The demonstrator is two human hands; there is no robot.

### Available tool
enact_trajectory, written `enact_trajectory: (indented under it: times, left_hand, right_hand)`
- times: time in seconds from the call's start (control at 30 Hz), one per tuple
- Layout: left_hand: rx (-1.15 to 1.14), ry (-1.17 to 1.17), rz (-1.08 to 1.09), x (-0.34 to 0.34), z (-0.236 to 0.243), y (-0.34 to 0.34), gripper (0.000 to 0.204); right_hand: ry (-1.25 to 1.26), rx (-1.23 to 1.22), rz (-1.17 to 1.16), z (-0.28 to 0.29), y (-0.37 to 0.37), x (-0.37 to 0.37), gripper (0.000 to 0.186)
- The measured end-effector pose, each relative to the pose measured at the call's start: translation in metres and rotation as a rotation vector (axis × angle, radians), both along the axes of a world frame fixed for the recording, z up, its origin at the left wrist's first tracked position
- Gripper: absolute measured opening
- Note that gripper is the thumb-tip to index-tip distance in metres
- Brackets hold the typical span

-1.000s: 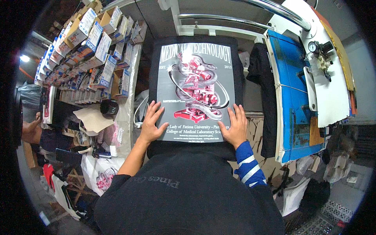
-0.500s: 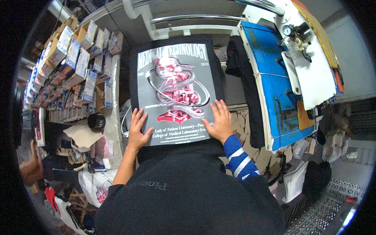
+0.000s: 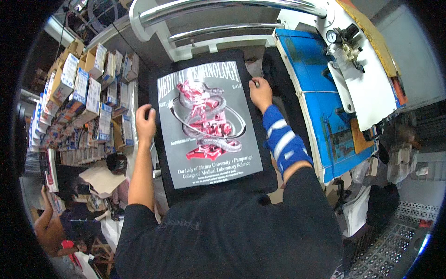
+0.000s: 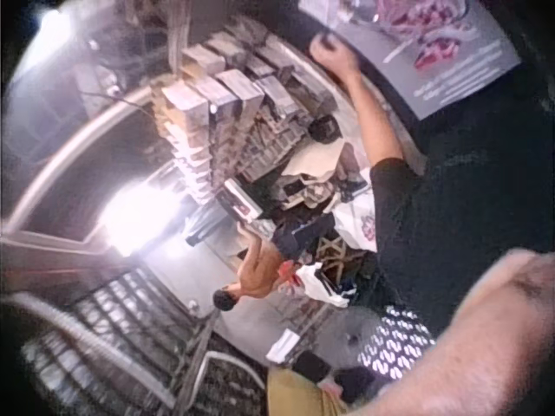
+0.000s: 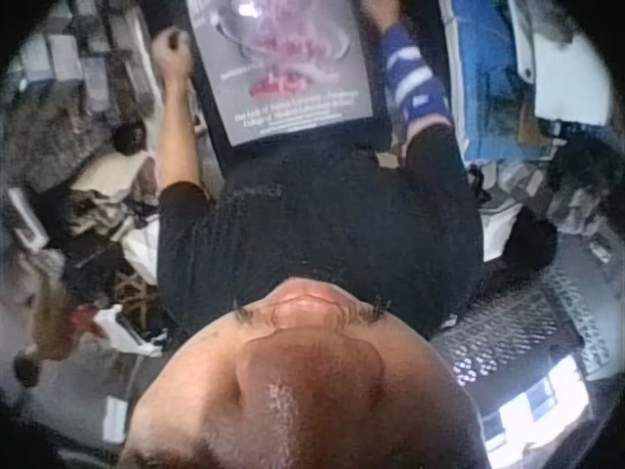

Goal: The person places black t-shirts onto a heat press, aligns transfer sheets with printed designs, and operates the press to apply the graphics. The person then removes the finished shirts and stacks them on a nearby table.

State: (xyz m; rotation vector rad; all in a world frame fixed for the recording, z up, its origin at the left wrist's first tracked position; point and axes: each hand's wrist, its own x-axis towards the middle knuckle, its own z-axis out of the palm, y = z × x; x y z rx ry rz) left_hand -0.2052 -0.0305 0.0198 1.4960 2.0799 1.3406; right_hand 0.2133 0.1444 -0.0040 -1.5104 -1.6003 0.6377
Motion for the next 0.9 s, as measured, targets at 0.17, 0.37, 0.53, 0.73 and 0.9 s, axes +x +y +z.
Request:
enact_trajectory:
  times: [0.17, 0.37, 0.53, 0.73, 0.9]
  left_hand:
    - [-0.523, -1.349, 0.011, -0.023, -0.025, 0.102, 0.07]
    - [-0.256, -1.174, 0.055, -0.087, -0.085, 0.122, 0.044]
    - [0.034, -1.147, 0.173, -0.095, -0.086, 0.109, 0.027]
    - [0.024, -1.093, 0.159, -0.107, -0.082, 0.114, 0.019]
    - [0.035, -1.013, 0.178, -0.11, -0.089, 0.115, 0.034]
  right_hand:
    - [0.978, -1.025, 0.084, -0.03, 0.097, 0.005, 0.044]
    - [1.005, -0.784, -0.004, -0.026, 0.129, -0.003, 0.022]
    - [0.986, -0.639, -0.017, -0.007, 0.118, -0.002, 0.023]
    - [0.961, -0.615, 0.037, -0.02, 0.125, 0.005, 0.029]
    - [0.945, -0.598, 0.156, -0.026, 0.129, 0.013, 0.025]
